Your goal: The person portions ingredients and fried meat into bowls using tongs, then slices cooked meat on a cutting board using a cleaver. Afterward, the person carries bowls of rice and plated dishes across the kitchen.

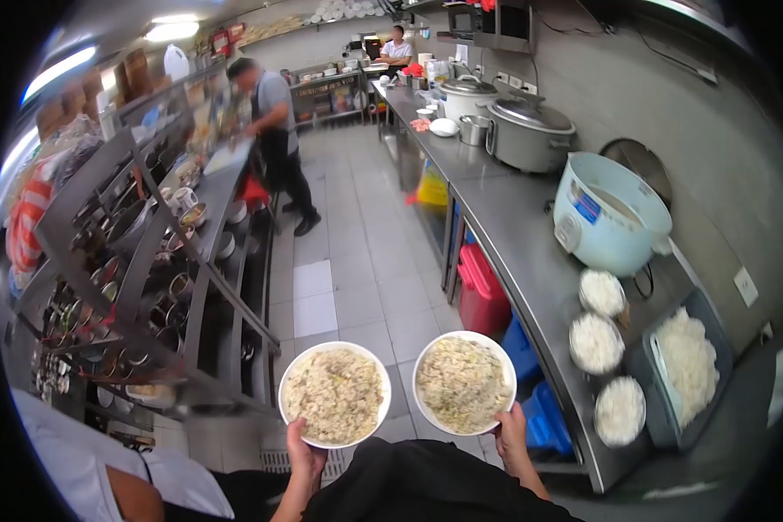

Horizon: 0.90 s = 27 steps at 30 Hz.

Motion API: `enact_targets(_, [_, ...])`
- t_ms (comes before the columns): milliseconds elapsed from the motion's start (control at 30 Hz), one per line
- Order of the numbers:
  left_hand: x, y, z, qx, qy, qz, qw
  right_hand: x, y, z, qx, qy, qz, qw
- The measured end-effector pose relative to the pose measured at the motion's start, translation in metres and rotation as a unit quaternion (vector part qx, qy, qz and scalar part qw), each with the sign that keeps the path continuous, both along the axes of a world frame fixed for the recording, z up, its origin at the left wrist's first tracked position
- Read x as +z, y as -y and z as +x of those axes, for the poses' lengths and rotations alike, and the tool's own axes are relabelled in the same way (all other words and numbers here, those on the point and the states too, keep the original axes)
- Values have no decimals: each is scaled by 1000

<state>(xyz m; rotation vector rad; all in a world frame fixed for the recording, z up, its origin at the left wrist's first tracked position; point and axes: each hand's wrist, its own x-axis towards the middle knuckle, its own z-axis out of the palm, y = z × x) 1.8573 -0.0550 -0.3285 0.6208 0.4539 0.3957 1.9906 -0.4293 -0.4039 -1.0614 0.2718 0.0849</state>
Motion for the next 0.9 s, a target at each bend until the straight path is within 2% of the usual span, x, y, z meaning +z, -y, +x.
enact_targets(67, [-1,-21,55,45,-9,6,999,24,-37,78,49,11,27,998])
enact_targets(133, [-12,-49,112,63,-6,2,998,54,-69,146,73,0,8,997])
enact_targets(233, [-31,-97,224,77,1,-5,997,60,-120,260,87,2,-11,996])
enact_targets(300, [-32,-129,308,74,14,-13,997,47,-153,338,37,18,-4,999])
enact_targets(333, [-29,-144,347,65,10,2,998,68,-165,364,43,3,-19,999])
enact_targets(400, [-18,-169,435,42,16,8,999,94,-181,430,52,-7,-48,997])
enact_targets(600, [40,-232,671,-6,39,-1,999,95,-219,593,-14,1,0,1000])
enact_targets(733, [34,-286,823,-44,60,1,997,80,-256,733,-61,-1,41,997])
enact_targets(900, [71,-327,1003,-39,35,36,998,84,-316,932,-11,4,-2,1000])
